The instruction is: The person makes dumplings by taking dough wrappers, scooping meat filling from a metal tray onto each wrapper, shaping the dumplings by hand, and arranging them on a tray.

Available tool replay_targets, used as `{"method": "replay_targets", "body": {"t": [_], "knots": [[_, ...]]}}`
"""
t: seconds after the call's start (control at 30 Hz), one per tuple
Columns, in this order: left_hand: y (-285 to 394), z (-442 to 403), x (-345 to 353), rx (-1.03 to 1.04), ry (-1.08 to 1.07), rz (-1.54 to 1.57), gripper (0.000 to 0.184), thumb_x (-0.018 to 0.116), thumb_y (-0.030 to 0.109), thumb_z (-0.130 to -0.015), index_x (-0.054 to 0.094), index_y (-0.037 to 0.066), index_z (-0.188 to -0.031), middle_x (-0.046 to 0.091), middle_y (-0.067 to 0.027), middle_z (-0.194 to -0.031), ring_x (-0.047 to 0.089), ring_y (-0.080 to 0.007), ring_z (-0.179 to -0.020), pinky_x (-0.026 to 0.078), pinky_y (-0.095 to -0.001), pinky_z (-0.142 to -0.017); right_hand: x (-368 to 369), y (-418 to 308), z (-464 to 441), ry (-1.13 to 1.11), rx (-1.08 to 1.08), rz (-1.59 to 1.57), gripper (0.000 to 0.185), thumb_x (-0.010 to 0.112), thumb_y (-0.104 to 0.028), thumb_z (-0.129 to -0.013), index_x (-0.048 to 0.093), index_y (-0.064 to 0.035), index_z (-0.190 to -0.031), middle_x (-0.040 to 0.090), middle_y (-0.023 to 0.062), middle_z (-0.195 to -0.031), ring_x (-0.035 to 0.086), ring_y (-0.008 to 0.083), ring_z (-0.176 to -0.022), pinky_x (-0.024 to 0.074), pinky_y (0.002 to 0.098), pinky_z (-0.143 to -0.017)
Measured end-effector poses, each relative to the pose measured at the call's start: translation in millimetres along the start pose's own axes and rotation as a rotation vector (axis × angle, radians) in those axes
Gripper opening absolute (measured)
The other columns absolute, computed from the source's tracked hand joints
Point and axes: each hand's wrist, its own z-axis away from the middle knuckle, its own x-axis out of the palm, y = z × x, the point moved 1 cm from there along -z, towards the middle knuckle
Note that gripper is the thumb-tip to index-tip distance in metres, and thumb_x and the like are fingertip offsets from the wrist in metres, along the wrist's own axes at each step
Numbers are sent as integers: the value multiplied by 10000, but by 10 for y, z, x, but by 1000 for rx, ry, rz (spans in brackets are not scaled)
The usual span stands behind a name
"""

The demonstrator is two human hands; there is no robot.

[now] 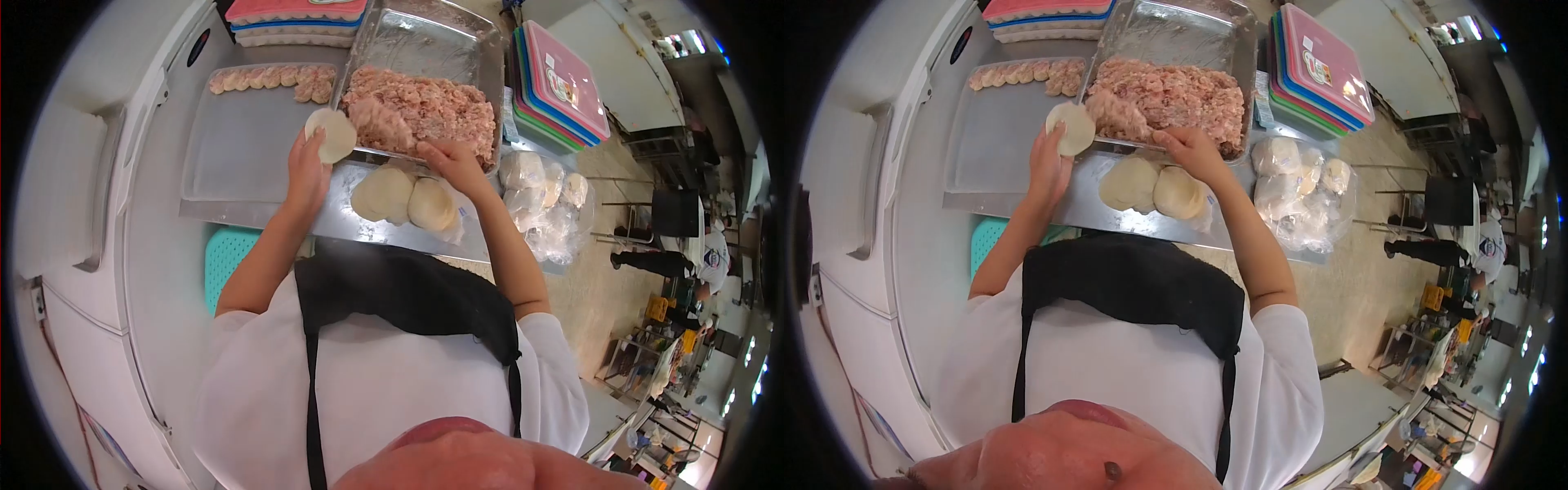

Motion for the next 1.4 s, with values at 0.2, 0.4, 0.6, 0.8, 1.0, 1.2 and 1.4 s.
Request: {"method": "replay_targets", "body": {"t": [0.2,0.4,0.6,0.8,1.0,1.2,1.4], "knots": [[-89,-254,965,-143,-212,376,475,394,335,-1003,432,-26,-1309,523,-166,-1284,500,-275,-1201,377,-411,-1049,-82,-205,-54,113,111,-444,297,541,-281,-964,677,-18,-980,565,9,-658,532,107,-608,420,286,-554],[-47,-504,1139,-185,-239,503,641,343,550,-966,474,-13,-1243,536,-174,-1244,516,-273,-1158,382,-425,-1036,-60,-170,50,242,-109,107,287,581,-250,-924,655,-43,-1108,663,144,-851,639,300,-776,485,372,-694],[-133,-681,875,-122,-106,347,607,372,549,-958,535,-6,-1143,592,-163,-1124,557,-293,-1093,417,-448,-993,-492,-474,395,347,-103,433,252,609,-262,-893,675,-102,-1077,659,163,-882,633,355,-818,498,426,-710],[-113,-579,1001,-164,-255,314,368,469,325,-963,563,-1,-1106,623,-143,-1067,576,-281,-1063,450,-433,-953,-289,-355,199,408,-223,535,261,620,-222,-886,666,-86,-1104,669,144,-889,633,338,-797,501,414,-683],[-324,-634,857,-120,-152,283,312,471,244,-968,525,11,-1168,598,-128,-1090,572,-286,-1037,454,-455,-954,-354,41,140,416,-6,719,250,587,-246,-902,654,-112,-1102,669,137,-859,637,348,-798,502,446,-672],[-128,-635,919,-276,-158,443,513,495,436,-932,503,10,-1217,532,-163,-1224,483,-340,-1180,370,-533,-1015,-354,-371,431,377,-124,588,226,549,-242,-922,641,-132,-1097,661,165,-865,636,362,-780,494,466,-681],[24,-436,1097,-345,-120,392,662,546,563,-869,515,-2,-1213,486,-199,-1298,430,-384,-1231,320,-585,-1037,-557,-727,476,229,-130,781,240,575,-205,-901,613,-150,-1131,632,152,-857,627,342,-777,492,443,-657]]}}
